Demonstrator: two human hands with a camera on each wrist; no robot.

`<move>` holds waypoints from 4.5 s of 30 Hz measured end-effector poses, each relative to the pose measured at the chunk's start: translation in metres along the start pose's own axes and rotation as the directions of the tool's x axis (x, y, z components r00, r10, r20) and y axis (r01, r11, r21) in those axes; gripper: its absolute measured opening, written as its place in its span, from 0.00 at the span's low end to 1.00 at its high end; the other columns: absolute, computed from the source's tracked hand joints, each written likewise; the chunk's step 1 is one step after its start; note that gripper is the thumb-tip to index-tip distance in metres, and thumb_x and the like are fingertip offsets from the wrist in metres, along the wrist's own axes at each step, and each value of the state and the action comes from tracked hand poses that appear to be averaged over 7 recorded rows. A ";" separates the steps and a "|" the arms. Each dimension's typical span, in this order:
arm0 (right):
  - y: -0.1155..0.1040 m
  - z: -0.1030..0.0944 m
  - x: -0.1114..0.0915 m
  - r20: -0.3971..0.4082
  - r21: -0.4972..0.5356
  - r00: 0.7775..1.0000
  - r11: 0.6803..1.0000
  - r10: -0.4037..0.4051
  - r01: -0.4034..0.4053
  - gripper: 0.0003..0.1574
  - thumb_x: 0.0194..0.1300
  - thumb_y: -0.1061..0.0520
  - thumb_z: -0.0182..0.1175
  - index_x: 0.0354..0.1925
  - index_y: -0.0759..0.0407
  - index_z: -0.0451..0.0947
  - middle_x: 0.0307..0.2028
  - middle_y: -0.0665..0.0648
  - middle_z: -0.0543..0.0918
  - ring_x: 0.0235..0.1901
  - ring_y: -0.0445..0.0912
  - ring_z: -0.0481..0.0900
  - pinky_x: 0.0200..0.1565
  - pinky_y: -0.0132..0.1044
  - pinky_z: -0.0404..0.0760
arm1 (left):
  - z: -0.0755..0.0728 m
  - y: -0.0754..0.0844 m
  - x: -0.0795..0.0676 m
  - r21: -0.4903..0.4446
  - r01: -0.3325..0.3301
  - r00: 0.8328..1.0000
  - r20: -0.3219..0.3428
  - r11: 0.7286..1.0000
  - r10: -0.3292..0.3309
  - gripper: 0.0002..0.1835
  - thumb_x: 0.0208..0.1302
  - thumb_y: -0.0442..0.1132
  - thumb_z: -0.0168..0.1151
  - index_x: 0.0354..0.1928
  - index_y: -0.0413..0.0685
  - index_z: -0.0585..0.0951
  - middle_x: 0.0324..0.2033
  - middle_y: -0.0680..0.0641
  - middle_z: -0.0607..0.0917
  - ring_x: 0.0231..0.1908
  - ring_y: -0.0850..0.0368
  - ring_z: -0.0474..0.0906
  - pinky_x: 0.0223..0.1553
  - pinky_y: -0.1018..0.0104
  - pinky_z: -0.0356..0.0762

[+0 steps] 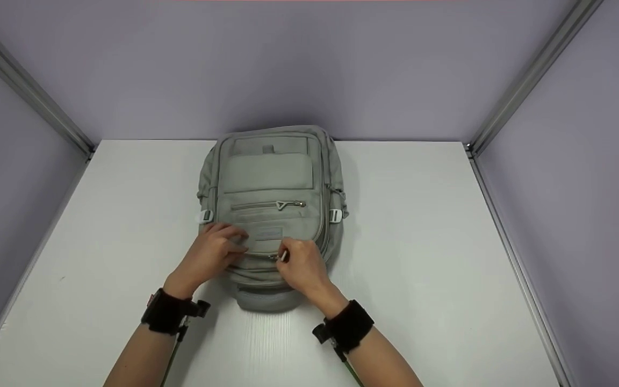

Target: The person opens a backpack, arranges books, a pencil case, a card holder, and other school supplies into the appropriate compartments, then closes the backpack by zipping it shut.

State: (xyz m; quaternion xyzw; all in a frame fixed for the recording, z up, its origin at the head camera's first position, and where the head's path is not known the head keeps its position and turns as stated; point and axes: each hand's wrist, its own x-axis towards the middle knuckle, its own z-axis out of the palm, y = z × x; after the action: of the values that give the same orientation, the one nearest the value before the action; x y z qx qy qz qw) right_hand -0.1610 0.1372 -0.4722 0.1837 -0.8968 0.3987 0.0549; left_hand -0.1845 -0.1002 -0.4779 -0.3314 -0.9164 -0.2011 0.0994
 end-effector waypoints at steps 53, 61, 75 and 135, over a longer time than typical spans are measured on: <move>0.075 -0.060 0.012 -0.281 -0.062 0.951 0.986 0.133 -0.156 0.12 0.50 0.72 0.71 0.20 0.61 0.79 0.22 0.55 0.85 0.24 0.48 0.83 0.29 0.41 0.78 | 0.006 0.006 -0.003 -0.071 0.056 0.998 0.013 0.996 -0.056 0.07 0.59 0.24 0.65 0.36 0.39 0.89 0.49 0.42 0.85 0.46 0.46 0.84 0.52 0.48 0.76; 0.083 -0.060 0.030 -0.308 -0.093 0.948 0.988 0.085 -0.120 0.12 0.51 0.72 0.70 0.19 0.62 0.78 0.22 0.56 0.85 0.24 0.49 0.83 0.29 0.43 0.77 | 0.005 0.006 -0.002 -0.090 0.064 0.997 0.045 0.994 -0.060 0.08 0.60 0.24 0.64 0.36 0.39 0.89 0.49 0.42 0.85 0.45 0.46 0.84 0.53 0.49 0.76; 0.091 -0.063 0.064 -0.222 -0.137 0.970 0.982 0.095 -0.128 0.13 0.57 0.72 0.64 0.21 0.62 0.75 0.27 0.60 0.86 0.26 0.52 0.84 0.28 0.43 0.76 | 0.004 0.006 -0.001 -0.099 0.094 0.992 0.090 0.991 -0.085 0.08 0.62 0.26 0.64 0.39 0.41 0.89 0.51 0.43 0.84 0.49 0.47 0.82 0.48 0.54 0.79; 0.047 -0.041 0.043 0.056 -0.268 0.947 0.919 0.315 -0.290 0.42 0.67 0.37 0.60 0.73 0.50 0.63 0.66 0.76 0.57 0.58 0.73 0.68 0.52 0.62 0.72 | 0.003 0.013 -0.009 -0.002 0.542 0.840 0.018 0.840 -0.542 0.27 0.64 0.50 0.67 0.63 0.50 0.78 0.64 0.30 0.68 0.60 0.30 0.68 0.45 0.35 0.75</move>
State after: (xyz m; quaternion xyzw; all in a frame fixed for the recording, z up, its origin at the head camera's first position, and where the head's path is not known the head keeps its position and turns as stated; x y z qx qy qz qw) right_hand -0.2207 0.1836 -0.4669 0.0535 -0.9600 0.2735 -0.0280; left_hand -0.1692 -0.0949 -0.4800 -0.0612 -0.9728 -0.2215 0.0295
